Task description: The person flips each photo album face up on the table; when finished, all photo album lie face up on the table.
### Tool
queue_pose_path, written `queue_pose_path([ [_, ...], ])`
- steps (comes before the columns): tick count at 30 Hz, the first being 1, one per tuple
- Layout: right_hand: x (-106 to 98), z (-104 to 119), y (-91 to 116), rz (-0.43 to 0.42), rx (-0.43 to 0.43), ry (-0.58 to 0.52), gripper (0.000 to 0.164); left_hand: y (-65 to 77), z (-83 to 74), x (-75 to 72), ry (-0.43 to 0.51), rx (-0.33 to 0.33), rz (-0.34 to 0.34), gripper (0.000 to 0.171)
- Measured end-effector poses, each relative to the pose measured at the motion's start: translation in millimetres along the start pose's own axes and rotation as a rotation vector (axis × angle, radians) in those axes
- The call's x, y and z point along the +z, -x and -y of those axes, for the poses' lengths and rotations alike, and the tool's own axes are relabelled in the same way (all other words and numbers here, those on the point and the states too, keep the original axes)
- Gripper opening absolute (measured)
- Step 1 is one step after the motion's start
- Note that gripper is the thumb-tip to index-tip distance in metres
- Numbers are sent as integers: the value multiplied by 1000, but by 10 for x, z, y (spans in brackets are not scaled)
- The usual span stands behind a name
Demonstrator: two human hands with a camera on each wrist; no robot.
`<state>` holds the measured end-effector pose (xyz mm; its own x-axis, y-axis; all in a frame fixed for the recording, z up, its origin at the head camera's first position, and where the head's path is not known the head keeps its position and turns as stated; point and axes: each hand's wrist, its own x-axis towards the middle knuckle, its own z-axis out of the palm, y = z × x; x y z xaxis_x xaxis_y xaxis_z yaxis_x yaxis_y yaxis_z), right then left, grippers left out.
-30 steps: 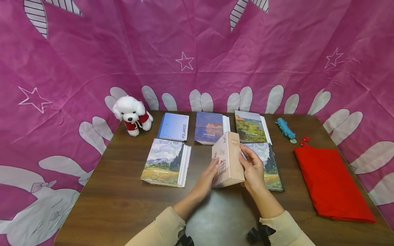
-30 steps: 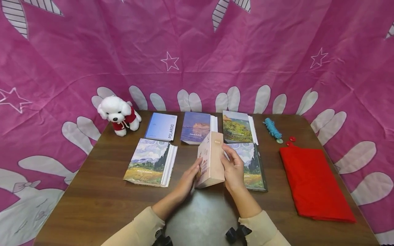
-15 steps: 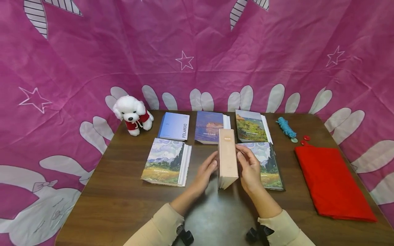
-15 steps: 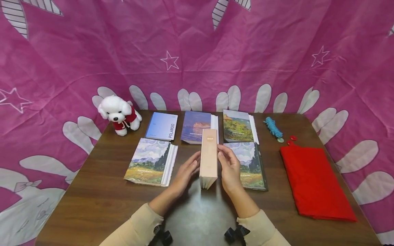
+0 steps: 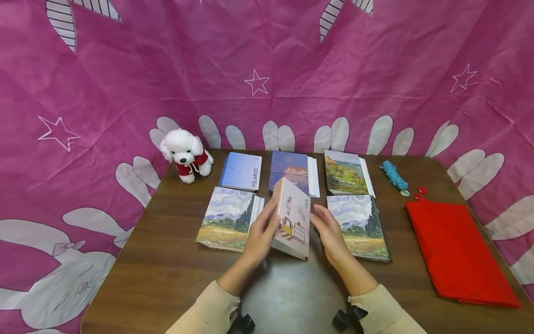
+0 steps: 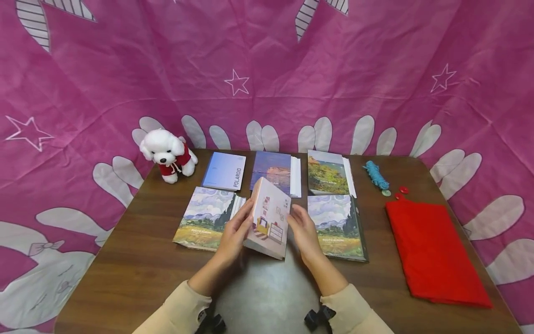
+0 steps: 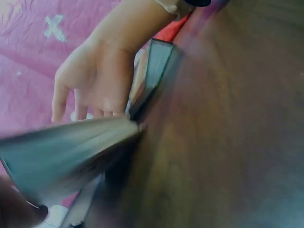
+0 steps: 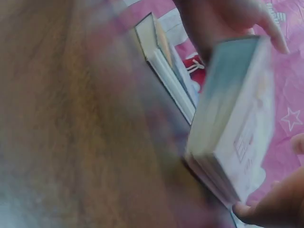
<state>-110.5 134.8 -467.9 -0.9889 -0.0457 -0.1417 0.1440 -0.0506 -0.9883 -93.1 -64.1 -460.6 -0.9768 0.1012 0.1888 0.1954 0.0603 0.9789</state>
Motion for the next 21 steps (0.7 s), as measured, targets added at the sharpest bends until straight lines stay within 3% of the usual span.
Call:
queue_pose_path([
  [4,-37,-28,1,32,15,37,55,41,102,-17,-43,-169,7,61],
  [7,-51,-45,-20,55,12,59,54,48,150,-20,-71,-211,-11,64],
  [15,-93,-62,-119,72,-19,55,51,16,201,19,-4,-192,10,68],
  [18,-122,-58,-104,80,5,47,51,38,216,4,-125,-177,4,72],
  [21,-188,-11,-98,84,3,23,50,19,182,-36,-344,-76,27,75],
])
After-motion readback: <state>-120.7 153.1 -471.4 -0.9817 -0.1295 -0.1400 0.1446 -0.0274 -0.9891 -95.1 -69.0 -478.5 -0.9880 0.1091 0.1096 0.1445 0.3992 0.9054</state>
